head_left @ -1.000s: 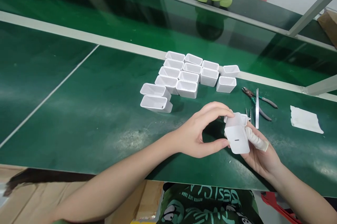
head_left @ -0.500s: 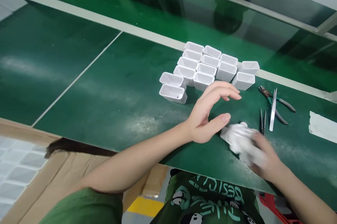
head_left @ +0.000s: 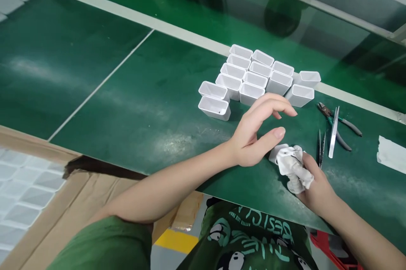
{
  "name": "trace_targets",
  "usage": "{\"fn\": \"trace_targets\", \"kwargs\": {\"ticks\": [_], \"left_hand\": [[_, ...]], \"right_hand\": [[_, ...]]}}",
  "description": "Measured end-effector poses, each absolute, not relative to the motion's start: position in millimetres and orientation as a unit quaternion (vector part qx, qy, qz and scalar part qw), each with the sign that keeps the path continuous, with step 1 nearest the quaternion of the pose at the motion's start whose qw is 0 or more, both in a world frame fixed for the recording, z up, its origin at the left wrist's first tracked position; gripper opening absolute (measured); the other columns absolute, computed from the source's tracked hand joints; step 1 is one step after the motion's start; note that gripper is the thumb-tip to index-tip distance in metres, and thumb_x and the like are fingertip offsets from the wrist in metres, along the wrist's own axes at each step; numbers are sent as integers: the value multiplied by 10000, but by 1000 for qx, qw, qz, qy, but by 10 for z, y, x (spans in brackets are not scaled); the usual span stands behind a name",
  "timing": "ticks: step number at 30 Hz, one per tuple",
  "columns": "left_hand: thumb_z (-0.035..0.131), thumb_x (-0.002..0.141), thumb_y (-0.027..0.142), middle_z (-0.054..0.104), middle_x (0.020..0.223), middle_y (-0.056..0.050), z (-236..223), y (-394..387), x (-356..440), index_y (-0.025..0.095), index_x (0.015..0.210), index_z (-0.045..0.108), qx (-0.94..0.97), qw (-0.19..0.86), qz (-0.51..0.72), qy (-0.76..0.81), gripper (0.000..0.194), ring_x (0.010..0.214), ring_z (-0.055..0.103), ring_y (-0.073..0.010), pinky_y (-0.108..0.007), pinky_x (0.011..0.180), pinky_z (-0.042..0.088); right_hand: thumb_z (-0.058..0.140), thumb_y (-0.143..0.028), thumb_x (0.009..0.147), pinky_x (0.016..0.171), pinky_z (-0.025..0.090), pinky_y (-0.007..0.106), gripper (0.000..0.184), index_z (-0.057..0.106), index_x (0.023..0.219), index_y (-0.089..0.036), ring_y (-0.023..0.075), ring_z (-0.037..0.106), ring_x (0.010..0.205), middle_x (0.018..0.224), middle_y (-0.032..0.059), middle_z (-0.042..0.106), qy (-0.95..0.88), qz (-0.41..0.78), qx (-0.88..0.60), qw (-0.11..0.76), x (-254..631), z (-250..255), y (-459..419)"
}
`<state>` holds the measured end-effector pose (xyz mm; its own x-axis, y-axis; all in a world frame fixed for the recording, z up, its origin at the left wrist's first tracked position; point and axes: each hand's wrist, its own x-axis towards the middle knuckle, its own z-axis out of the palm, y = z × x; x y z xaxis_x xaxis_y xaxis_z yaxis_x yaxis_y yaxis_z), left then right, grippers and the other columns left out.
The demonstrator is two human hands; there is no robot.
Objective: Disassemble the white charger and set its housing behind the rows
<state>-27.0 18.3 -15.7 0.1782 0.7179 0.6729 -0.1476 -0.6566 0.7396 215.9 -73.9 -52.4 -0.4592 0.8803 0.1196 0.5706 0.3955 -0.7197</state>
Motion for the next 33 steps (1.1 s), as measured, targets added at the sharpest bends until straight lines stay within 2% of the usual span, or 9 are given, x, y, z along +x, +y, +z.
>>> {"fn": "trace_targets", "kwargs": {"ticks": [4,9,13,17,20,24,29,31,33], "left_hand": [[455,963,374,605,1032,-90,-149,164,-265,201,1091,576,683,356,597,226,247,993,589,-221,-361,791,550],[429,951,374,622,1154,-134,-147,127,-239,185,1229,544,765,295,554,146,355,1085,608,-262,-440,912,530],[447,938,315,631,1162,-171,-190,115,-203,150,1260,534,795,282,523,121,372,1068,623,-279,-464,920,514],[423,956,321,636,1156,-182,-207,127,-197,126,1306,509,801,291,512,111,409,1084,612,-279,-463,923,506],[418,965,331,636,1140,-180,-194,132,-212,115,1296,513,807,288,504,110,407,1080,608,-271,-450,929,499],[417,965,355,620,1138,-166,-197,126,-223,152,1246,544,805,295,496,136,370,1068,604,-270,-446,917,509],[615,849,420,567,1220,-168,-167,111,-225,178,1286,475,811,324,446,195,518,1160,557,-300,-455,941,512],[711,777,428,589,1200,-153,-125,103,-234,188,1277,471,834,349,364,222,604,1098,596,-285,-406,875,541],[740,760,412,641,1090,-112,-83,95,-248,183,1176,538,849,357,304,246,516,932,646,-230,-319,746,548]], "right_hand": [[537,-97,867,938,559,446,516,482,1356,-253,300,596,1159,1252,139,576,-832,270,-413,254,1955,-395,-658],[499,-347,976,687,621,286,317,492,1292,-311,213,698,972,1160,81,660,-578,526,-475,404,1820,-80,-617],[616,-480,902,468,555,173,354,586,1191,-279,161,725,705,939,44,728,-326,740,-445,385,1820,26,-541],[784,-430,770,522,585,173,413,646,1108,-238,136,711,670,901,26,726,-225,785,-409,408,1824,13,-499],[745,-448,805,485,572,185,430,623,1152,-226,155,713,667,881,42,717,-244,783,-417,391,1830,4,-511],[577,-440,932,512,577,233,355,550,1241,-268,171,709,708,928,48,697,-428,676,-454,392,1863,-18,-537],[624,-208,885,802,592,361,358,540,1225,-276,245,677,1014,1137,91,667,-775,317,-423,347,1923,-155,-521],[614,-215,894,778,598,354,391,502,1266,-262,251,692,989,1138,103,681,-805,258,-429,319,1933,-203,-509],[609,-249,906,759,603,353,446,449,1322,-254,256,699,982,1151,114,683,-818,229,-429,308,1941,-220,-498]]}}
